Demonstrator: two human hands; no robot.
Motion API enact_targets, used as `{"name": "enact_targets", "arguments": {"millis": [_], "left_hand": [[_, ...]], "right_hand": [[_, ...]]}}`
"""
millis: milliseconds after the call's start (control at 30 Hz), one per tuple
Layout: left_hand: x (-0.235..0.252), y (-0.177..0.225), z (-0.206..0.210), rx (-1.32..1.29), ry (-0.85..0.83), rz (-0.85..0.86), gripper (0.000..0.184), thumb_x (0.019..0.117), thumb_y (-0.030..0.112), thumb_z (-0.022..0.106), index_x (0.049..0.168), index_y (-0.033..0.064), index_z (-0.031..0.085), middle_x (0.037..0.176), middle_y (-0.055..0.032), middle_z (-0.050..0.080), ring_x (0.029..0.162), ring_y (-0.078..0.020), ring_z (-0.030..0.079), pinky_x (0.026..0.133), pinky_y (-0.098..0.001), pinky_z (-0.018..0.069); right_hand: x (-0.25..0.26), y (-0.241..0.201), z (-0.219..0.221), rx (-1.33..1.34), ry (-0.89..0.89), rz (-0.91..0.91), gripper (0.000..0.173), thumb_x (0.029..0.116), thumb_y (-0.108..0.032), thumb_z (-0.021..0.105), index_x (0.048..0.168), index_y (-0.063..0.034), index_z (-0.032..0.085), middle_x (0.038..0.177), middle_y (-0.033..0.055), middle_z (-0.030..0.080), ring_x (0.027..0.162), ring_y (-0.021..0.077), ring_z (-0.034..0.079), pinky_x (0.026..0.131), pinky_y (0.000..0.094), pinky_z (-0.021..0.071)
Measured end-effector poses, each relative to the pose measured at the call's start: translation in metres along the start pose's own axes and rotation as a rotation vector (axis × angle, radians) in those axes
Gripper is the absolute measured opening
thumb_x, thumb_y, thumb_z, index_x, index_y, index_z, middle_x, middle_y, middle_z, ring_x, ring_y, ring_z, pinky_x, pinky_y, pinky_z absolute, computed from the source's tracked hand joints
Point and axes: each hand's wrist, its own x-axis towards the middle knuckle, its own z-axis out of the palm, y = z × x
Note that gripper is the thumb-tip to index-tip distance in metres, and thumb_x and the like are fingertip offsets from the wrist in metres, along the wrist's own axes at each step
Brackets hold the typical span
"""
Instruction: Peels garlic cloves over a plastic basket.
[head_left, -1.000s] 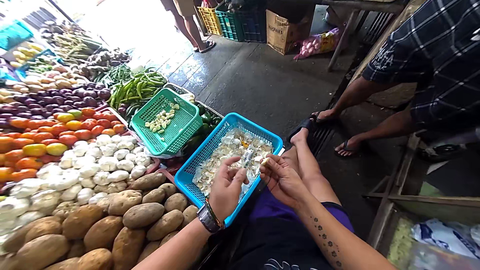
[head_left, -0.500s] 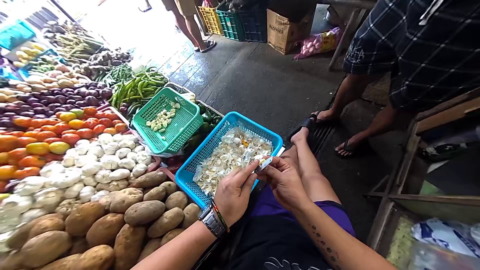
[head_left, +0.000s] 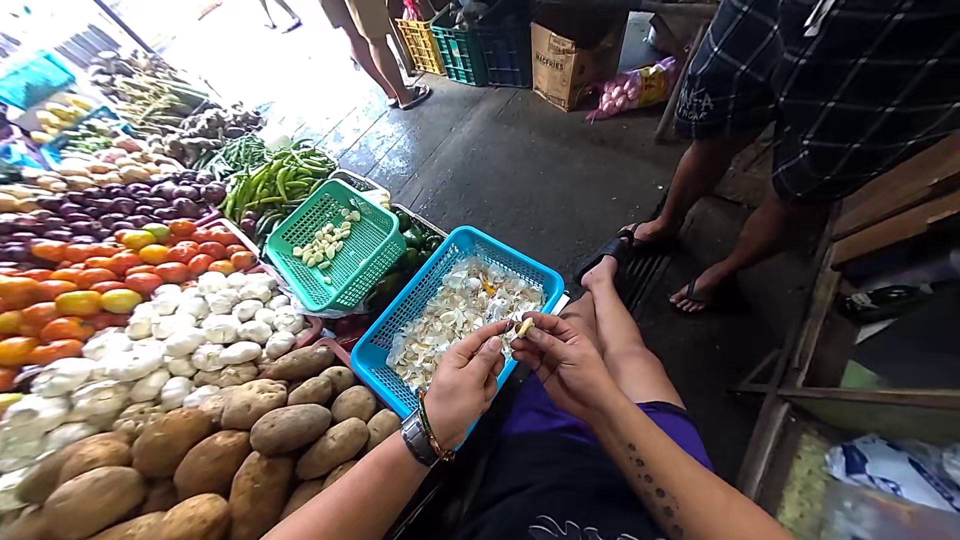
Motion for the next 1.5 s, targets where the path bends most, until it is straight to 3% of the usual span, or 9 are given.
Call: {"name": "enact_targets", "arguments": {"millis": [167, 400, 733, 800, 900, 967, 1200, 1367, 1500], "left_hand": [[-0.002, -0.004, -0.001, 0.405, -0.008, 0.269, 0.044, 0.1083, 0.021, 0.045, 0.151, 0.0079, 0.049, 0.081, 0.0009, 0.061, 0.057, -0.0064, 0.051, 0.050, -0.0215, 0.0442], [-0.002, -0.015, -0.005, 0.805, 0.102, 0.512, 0.039, 0.1089, 0.026, 0.047, 0.142, 0.0115, 0.062, 0.105, -0.0034, 0.073, 0.085, -0.0061, 0.067, 0.080, -0.0252, 0.0573], [-0.004, -0.008, 0.000, 0.766, 0.116, 0.435, 0.037, 0.1080, 0.021, 0.048, 0.140, 0.0123, 0.064, 0.113, -0.0083, 0.073, 0.093, -0.0131, 0.069, 0.089, -0.0331, 0.0571], [-0.003, -0.004, -0.001, 0.650, 0.060, 0.349, 0.037, 0.1084, 0.021, 0.047, 0.141, 0.0130, 0.063, 0.112, -0.0044, 0.072, 0.084, -0.0070, 0.066, 0.081, -0.0268, 0.0556], [-0.001, -0.002, -0.001, 0.351, -0.005, 0.167, 0.036, 0.1080, 0.022, 0.048, 0.141, 0.0157, 0.062, 0.085, 0.0011, 0.063, 0.058, -0.0051, 0.049, 0.053, -0.0228, 0.0431], [0.001, -0.006, -0.003, 0.154, -0.040, 0.090, 0.036, 0.1078, 0.022, 0.049, 0.141, 0.0143, 0.061, 0.077, 0.0013, 0.057, 0.050, -0.0053, 0.042, 0.045, -0.0215, 0.0365], [0.002, -0.014, 0.000, 0.112, -0.013, 0.107, 0.035, 0.1073, 0.019, 0.049, 0.138, 0.0125, 0.063, 0.075, 0.0014, 0.055, 0.049, -0.0056, 0.041, 0.044, -0.0217, 0.0355], [-0.001, -0.015, 0.002, 0.040, -0.046, 0.063, 0.035, 0.1081, 0.021, 0.047, 0.140, 0.0130, 0.061, 0.074, 0.0007, 0.055, 0.046, -0.0054, 0.039, 0.041, -0.0209, 0.0341], [-0.003, -0.011, 0.003, -0.074, -0.029, -0.030, 0.036, 0.1097, 0.022, 0.044, 0.143, 0.0146, 0.057, 0.075, -0.0003, 0.055, 0.044, -0.0050, 0.038, 0.038, -0.0201, 0.0335]], "right_hand": [[0.002, 0.004, 0.001, -0.025, 0.041, -0.053, 0.014, 0.0991, 0.008, 0.056, 0.112, 0.0057, 0.061, 0.095, 0.0171, 0.072, 0.082, 0.0229, 0.074, 0.082, 0.0388, 0.0634], [0.001, 0.010, 0.006, -0.143, 0.019, -0.174, 0.010, 0.0937, 0.008, 0.063, 0.103, 0.0043, 0.062, 0.092, 0.0147, 0.071, 0.079, 0.0202, 0.072, 0.081, 0.0381, 0.0631], [-0.004, 0.020, 0.013, -0.163, 0.063, -0.239, 0.013, 0.0905, 0.006, 0.063, 0.100, -0.0033, 0.063, 0.085, 0.0104, 0.073, 0.072, 0.0177, 0.072, 0.073, 0.0340, 0.0637], [-0.002, 0.020, 0.009, -0.149, 0.067, -0.245, 0.014, 0.0896, 0.008, 0.064, 0.100, -0.0012, 0.064, 0.085, 0.0127, 0.073, 0.071, 0.0191, 0.073, 0.072, 0.0349, 0.0641], [-0.003, 0.016, 0.007, -0.172, 0.075, -0.233, 0.014, 0.0903, 0.008, 0.064, 0.101, 0.0002, 0.066, 0.087, 0.0143, 0.074, 0.072, 0.0201, 0.073, 0.071, 0.0355, 0.0642], [-0.005, 0.016, 0.005, -0.174, 0.081, -0.218, 0.016, 0.0919, 0.008, 0.063, 0.105, 0.0005, 0.066, 0.091, 0.0151, 0.074, 0.074, 0.0214, 0.074, 0.072, 0.0364, 0.0644], [-0.007, 0.009, 0.010, -0.126, 0.175, -0.055, 0.021, 0.0961, 0.008, 0.060, 0.115, 0.0026, 0.066, 0.098, 0.0155, 0.074, 0.080, 0.0220, 0.074, 0.077, 0.0361, 0.0641], [-0.003, 0.013, 0.006, -0.147, 0.146, -0.090, 0.017, 0.0923, 0.006, 0.067, 0.109, 0.0032, 0.068, 0.093, 0.0146, 0.073, 0.077, 0.0198, 0.073, 0.075, 0.0348, 0.0637], [-0.001, 0.011, 0.003, -0.267, 0.084, -0.139, 0.022, 0.0971, 0.000, 0.062, 0.118, 0.0051, 0.063, 0.093, 0.0155, 0.072, 0.074, 0.0203, 0.071, 0.073, 0.0360, 0.0635]]}}
